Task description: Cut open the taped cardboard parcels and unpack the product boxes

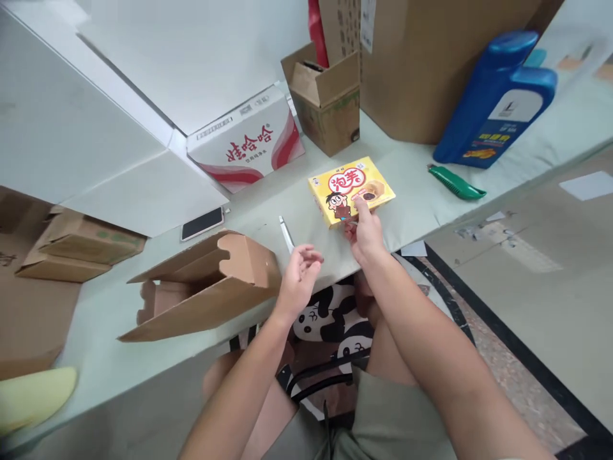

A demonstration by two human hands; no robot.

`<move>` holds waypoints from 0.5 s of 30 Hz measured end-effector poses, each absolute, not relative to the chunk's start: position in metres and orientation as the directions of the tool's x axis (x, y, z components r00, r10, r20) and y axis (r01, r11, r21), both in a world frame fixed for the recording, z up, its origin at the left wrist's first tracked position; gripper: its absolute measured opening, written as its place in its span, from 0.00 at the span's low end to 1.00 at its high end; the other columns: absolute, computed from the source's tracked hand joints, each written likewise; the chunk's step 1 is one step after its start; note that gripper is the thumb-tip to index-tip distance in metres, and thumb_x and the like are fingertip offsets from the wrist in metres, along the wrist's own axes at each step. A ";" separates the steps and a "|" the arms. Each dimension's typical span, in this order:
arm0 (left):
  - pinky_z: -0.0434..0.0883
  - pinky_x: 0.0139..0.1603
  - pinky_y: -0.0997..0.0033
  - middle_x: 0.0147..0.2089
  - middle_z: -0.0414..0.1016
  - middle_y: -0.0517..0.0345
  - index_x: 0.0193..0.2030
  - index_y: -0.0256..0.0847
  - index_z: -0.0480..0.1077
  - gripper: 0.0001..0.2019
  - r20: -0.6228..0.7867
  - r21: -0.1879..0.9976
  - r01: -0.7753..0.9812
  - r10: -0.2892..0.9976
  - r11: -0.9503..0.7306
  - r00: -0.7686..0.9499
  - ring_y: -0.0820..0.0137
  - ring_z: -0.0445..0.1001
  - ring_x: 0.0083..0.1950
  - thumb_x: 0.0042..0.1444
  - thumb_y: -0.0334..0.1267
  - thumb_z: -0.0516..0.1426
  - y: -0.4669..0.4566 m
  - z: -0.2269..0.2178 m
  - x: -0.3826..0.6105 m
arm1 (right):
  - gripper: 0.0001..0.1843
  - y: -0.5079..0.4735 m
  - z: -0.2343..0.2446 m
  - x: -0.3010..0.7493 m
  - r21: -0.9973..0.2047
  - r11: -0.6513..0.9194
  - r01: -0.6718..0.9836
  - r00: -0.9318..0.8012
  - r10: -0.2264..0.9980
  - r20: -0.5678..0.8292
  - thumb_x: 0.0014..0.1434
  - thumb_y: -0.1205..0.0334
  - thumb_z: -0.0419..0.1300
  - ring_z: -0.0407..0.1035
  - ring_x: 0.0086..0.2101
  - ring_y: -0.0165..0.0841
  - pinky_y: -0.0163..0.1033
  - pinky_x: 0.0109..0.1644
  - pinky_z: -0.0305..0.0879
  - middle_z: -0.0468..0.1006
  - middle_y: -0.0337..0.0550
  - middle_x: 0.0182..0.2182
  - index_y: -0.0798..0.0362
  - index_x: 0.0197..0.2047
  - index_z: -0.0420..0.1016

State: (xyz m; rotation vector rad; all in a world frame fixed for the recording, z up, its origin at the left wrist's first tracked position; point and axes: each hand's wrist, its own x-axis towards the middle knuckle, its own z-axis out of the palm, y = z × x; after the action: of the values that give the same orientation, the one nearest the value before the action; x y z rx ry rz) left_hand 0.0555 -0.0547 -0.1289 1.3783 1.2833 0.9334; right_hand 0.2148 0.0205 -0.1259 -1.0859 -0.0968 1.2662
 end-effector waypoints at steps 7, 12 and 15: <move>0.76 0.44 0.68 0.35 0.78 0.56 0.37 0.41 0.71 0.05 -0.054 0.973 0.231 0.964 -0.008 0.259 0.67 0.78 0.38 0.59 0.38 0.56 -0.052 -0.161 0.026 | 0.12 0.040 -0.142 0.229 -0.845 -0.125 -0.520 0.494 0.763 -0.417 0.65 0.52 0.63 0.58 0.15 0.20 0.26 0.15 0.57 0.73 0.30 0.23 0.52 0.40 0.68; 0.75 0.43 0.68 0.35 0.78 0.55 0.36 0.41 0.71 0.05 0.072 0.980 0.163 0.964 -0.116 0.258 0.67 0.77 0.38 0.59 0.37 0.55 -0.051 -0.160 0.020 | 0.15 0.057 -0.153 0.224 -0.903 -0.233 -0.360 0.569 0.713 -0.410 0.64 0.51 0.65 0.60 0.15 0.21 0.25 0.16 0.61 0.71 0.30 0.19 0.53 0.37 0.68; 0.74 0.44 0.66 0.35 0.77 0.56 0.35 0.42 0.70 0.04 0.100 0.976 0.162 0.961 -0.146 0.259 0.67 0.77 0.38 0.58 0.36 0.55 -0.050 -0.158 0.018 | 0.13 0.074 -0.158 0.220 -0.924 -0.278 -0.261 0.637 0.670 -0.381 0.63 0.55 0.67 0.64 0.15 0.22 0.25 0.16 0.65 0.72 0.31 0.19 0.54 0.37 0.70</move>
State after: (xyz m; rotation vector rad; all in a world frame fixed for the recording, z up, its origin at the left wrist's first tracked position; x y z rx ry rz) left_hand 0.0177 -0.0498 -0.1585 1.5427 1.0834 1.0157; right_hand 0.2196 0.0745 -0.1578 -1.6170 -0.3446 0.9326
